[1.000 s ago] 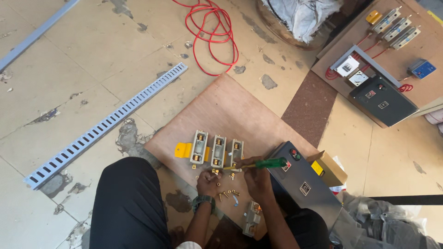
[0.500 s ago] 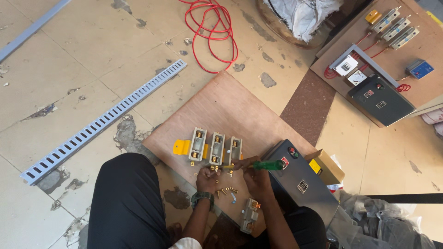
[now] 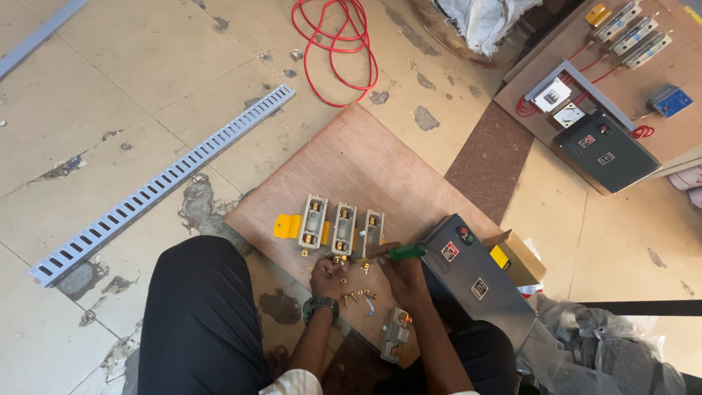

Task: The person assembles electrical components on a yellow mounting plate using a screwdriver, handles various small metal parts from a storage container, and fits components into a gray electrical box.

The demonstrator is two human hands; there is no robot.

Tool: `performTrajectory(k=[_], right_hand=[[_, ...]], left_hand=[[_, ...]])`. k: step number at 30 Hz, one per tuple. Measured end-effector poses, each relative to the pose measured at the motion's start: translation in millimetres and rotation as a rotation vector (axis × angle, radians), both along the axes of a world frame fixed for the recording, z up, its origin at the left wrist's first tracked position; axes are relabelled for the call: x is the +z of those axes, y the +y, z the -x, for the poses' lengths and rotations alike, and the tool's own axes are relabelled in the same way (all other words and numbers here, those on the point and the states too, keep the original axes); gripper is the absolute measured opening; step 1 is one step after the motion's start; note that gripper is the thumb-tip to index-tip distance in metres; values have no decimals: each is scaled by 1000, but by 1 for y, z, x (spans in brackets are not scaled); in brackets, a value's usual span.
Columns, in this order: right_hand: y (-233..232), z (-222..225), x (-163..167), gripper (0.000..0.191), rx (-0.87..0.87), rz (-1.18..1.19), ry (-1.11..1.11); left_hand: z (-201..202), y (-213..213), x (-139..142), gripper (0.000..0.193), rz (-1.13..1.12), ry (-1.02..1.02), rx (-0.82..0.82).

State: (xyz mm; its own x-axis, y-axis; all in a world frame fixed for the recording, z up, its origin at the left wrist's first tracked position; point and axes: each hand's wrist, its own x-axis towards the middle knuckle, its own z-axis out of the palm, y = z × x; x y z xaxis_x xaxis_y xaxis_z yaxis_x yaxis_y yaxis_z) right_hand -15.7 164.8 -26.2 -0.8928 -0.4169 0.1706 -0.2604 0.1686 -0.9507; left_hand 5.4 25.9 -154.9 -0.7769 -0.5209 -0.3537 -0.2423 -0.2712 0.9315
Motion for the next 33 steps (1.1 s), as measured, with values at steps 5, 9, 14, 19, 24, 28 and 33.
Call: performTrajectory(k=[5,9,14,19,24,28,33], right_hand=[[3,0,8,17,-252,-116,36],[3,3,1,11,-352,110,-47],[-3,2,-14,14,-462,150,48],[-4,-2,-16,10,-440,123,82],[-5,-3,-17,13,-429,197,45],[-5,-1,-22,12,-416,141,90],[-5,2,-26,11,-431,156,74]], left_hand=[[3,3,-11,41,-219,-88,39],[4,7,-19,41,-340,20,55],[4,11,-23,32,-276,178,66],[4,15,-20,38,-328,83,85],[5,14,-19,35,-429,204,96],[7,14,-22,37,-402,180,71],[7,15,-26,38,-492,233,109]])
